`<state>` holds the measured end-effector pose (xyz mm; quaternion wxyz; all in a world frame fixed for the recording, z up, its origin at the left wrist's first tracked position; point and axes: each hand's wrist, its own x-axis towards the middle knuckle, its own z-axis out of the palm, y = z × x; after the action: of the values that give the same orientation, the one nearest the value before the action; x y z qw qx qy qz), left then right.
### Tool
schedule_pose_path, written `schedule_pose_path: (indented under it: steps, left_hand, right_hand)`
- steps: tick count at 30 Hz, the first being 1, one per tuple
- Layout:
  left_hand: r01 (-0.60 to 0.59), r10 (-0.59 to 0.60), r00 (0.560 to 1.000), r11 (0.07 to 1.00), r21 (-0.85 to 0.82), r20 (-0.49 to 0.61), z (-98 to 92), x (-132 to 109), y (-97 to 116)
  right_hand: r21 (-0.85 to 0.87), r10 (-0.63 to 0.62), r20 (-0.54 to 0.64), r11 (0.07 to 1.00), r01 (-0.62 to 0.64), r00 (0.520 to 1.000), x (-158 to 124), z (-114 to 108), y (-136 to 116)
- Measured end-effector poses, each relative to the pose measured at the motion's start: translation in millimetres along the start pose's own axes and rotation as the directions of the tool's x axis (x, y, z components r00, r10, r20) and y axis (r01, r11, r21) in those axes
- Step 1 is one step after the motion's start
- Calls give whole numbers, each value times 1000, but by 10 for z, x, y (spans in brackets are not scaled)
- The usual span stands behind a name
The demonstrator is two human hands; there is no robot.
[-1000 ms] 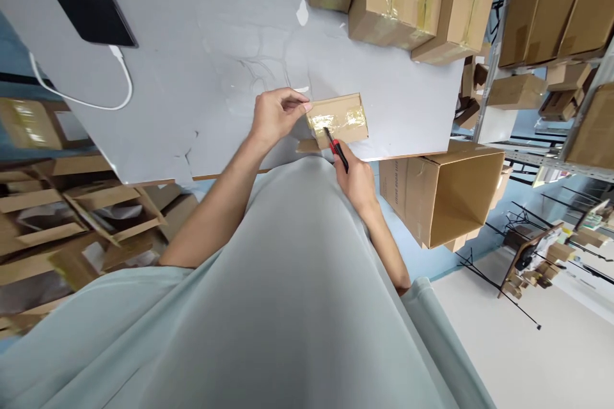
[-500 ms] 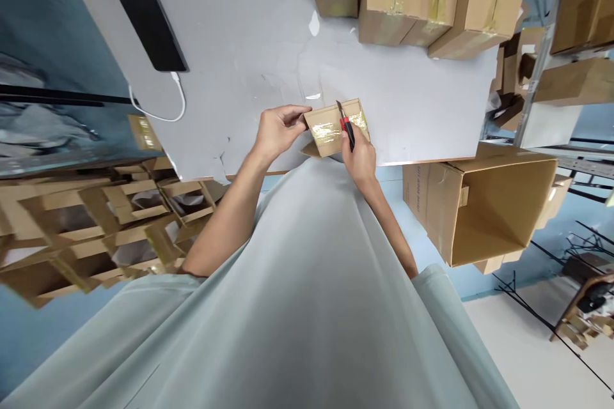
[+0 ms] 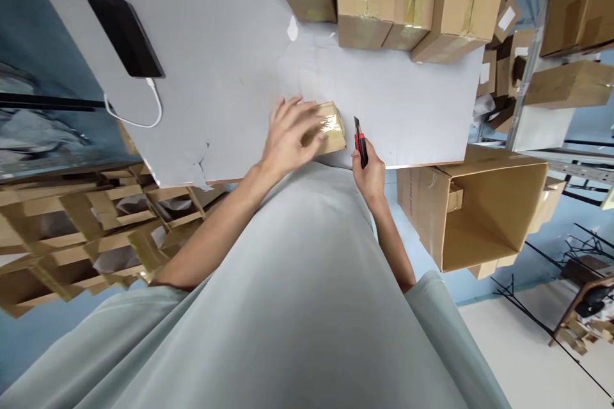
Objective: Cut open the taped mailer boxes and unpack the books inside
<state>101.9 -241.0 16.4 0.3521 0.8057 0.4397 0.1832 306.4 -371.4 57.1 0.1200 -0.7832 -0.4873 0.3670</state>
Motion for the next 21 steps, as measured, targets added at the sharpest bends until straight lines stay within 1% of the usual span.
schedule_pose_path:
  steps: [2,5,9,14,18,21]
  left_hand:
    - [-57,55,996,998,19,65,154,33,96]
    - [-87,84,990,996,17,111,267,42,96]
    - [-98,98,990,995,-7,105,262,34,9]
    - [-113,119,989,991,-64,87,273,51,-17]
    - [-132,143,986,982,-134,80,274,66,-58]
    - [-159,177,980,971,-179,87,271,72,-121]
  right_hand:
    - [24,49,-7,999,-49,999,-7,-55,15]
    - [-16,31,3,999,-31,1000,-8,-100,-70]
    - [-139,17,25,990,-14,1000,40,-106,-254]
    - [-291,70,48,955,-53,996,125,-65,-384]
    - [-399,133,20,910,-114,991,110,-24,-503]
    - [-464,180,-17,870,-167,984,79,15,-661]
